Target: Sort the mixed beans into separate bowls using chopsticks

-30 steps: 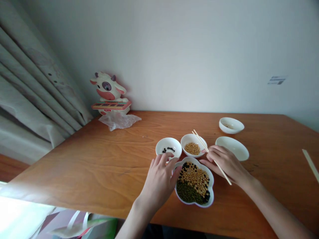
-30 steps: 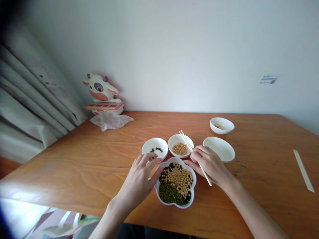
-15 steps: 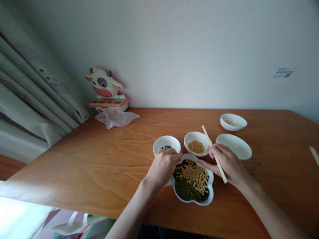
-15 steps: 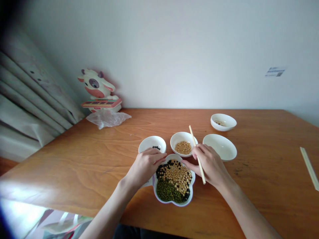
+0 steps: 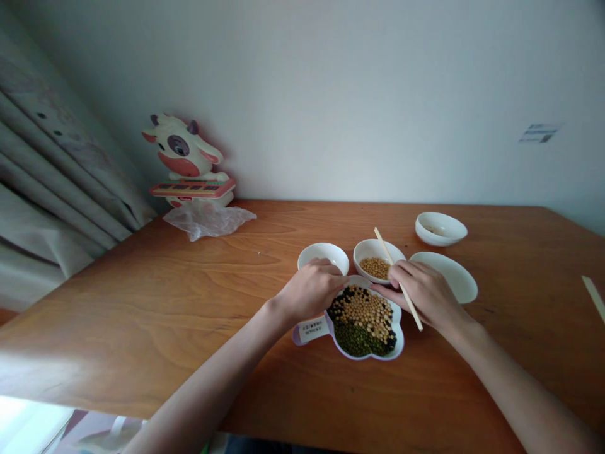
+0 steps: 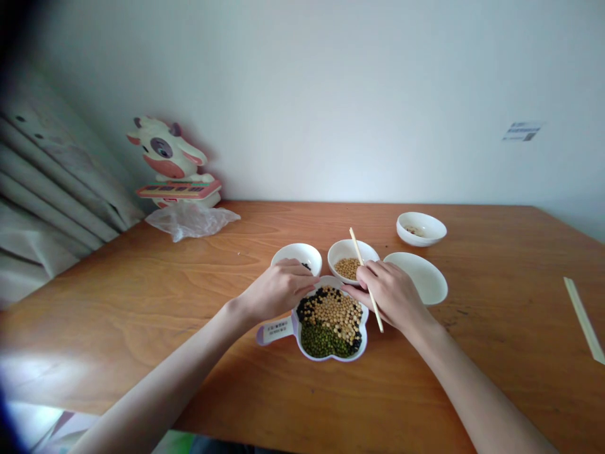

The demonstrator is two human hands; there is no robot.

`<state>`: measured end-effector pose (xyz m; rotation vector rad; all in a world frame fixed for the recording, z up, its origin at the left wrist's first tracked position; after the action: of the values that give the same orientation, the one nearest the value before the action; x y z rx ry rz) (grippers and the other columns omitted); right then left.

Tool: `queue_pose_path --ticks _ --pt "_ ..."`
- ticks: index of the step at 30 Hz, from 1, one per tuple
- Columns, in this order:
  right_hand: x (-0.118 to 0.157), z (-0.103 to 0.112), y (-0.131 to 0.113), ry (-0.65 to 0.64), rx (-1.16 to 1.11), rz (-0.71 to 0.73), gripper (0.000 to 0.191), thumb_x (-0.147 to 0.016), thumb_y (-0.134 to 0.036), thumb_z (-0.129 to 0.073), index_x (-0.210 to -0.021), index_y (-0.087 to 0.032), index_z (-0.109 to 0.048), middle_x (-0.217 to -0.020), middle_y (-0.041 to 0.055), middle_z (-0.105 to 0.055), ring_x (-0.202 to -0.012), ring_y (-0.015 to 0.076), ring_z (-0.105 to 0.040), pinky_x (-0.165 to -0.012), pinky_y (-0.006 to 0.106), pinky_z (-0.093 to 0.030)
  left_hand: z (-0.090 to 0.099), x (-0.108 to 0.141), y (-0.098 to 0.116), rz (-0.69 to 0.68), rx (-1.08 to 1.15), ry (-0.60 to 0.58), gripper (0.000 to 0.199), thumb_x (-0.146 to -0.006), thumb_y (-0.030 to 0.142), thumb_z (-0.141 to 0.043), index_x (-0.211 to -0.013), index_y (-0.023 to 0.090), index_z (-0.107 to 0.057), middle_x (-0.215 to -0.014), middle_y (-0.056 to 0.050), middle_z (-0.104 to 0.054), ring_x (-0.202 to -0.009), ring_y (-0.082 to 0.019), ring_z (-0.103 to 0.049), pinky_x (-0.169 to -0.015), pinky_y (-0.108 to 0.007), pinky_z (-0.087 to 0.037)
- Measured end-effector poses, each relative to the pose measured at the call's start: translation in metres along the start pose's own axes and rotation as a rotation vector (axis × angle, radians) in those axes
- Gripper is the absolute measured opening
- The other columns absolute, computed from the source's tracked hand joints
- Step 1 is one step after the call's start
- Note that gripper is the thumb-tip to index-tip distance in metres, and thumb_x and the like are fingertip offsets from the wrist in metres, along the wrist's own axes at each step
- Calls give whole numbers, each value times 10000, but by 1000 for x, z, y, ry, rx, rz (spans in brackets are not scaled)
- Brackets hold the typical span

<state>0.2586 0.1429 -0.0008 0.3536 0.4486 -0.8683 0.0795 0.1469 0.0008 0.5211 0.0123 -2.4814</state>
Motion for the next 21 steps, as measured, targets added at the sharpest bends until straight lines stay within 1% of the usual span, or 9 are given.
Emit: queue_pose_path --ticks 2,4,6,9,11,14,16,19,21 --pt "2 0 -2 7 8 -1 366 -977 -448 -680 -751 -244 -477 -715 -3 -580 -672 187 -558 -679 352 -397 1 3 -3 -19 25 33 162 -1035 216 -637 -974 202 -787 -876 -38 -767 -870 -214 -687 -853 -380 -502" --pt "3 1 -3 12 10 3 379 -974 -443 -687 -739 -245 -466 -708 -7 -576 -665 181 -552 -683 351 -397 1 8 -6 -3 55 81 154 -1042 241 -640 -1040 228 -793 -918 -31 -789 -911 -220 -692 -872 -389 -494" --pt "4 2 -3 22 11 6 388 -969 -438 -696 -730 -245 -458 -701 -9 -572 -665 180 -551 -688 351 -399 -1 14 -10 45 86 141 140 -1039 254 -652 -1068 236 -788 -923 -23 -801 -920 -218 -698 -877 -393 -491" --pt "7 2 0 40 5 8 391 -958 -437 -712 -730 -244 -460 -692 -11 -571 -659 177 -554 -674 349 -397 -6 22 -17 141 136 240 117 -1009 269 -703 -1089 218 -772 -959 -28 -811 -913 -219 -712 -892 -411 -497" --pt "11 2 3 48 -7 17 386 -942 -447 -731 -736 -240 -478 -694 -15 -577 -647 169 -561 -656 344 -396 -8 25 -20 173 174 285 135 -985 283 -737 -1098 218 -770 -984 -27 -814 -909 -213 -720 -886 -402 -508" --pt "19 4 7 64 -32 30 369 -914 -447 -765 -745 -234 -515 -698 -19 -597 -630 159 -584 -636 337 -403 -11 27 -24 165 222 318 151 -971 289 -753 -1107 234 -787 -964 -21 -813 -893 -196 -726 -864 -370 -523" --pt "23 7 10 72 -56 36 337 -910 -406 -777 -754 -233 -532 -711 -19 -628 -636 156 -612 -631 334 -414 -11 27 -25 152 243 329 153 -967 287 -755 -1106 238 -797 -940 -19 -810 -880 -187 -726 -866 -362 -527" --pt "28 10 15 66 -114 45 300 -910 -333 -779 -757 -235 -540 -748 -15 -681 -660 154 -652 -633 331 -435 -10 26 -26 126 267 328 157 -968 279 -752 -1113 244 -802 -939 -9 -813 -865 -171 -725 -885 -361 -527" --pt "30 12 21 74 -168 37 308 -901 -328 -787 -740 -241 -539 -746 -20 -693 -652 149 -653 -624 328 -445 -10 25 -26 113 277 319 168 -970 263 -745 -1128 246 -799 -969 -8 -820 -872 -166 -725 -904 -369 -524"
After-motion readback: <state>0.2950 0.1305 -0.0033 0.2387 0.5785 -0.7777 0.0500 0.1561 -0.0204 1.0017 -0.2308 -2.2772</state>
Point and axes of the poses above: each hand's wrist, its own x-axis away from the middle knuckle, its own z-axis out of the back of the hand, y = z × x, the point moved 8 cm from there along -x, towards the middle knuckle
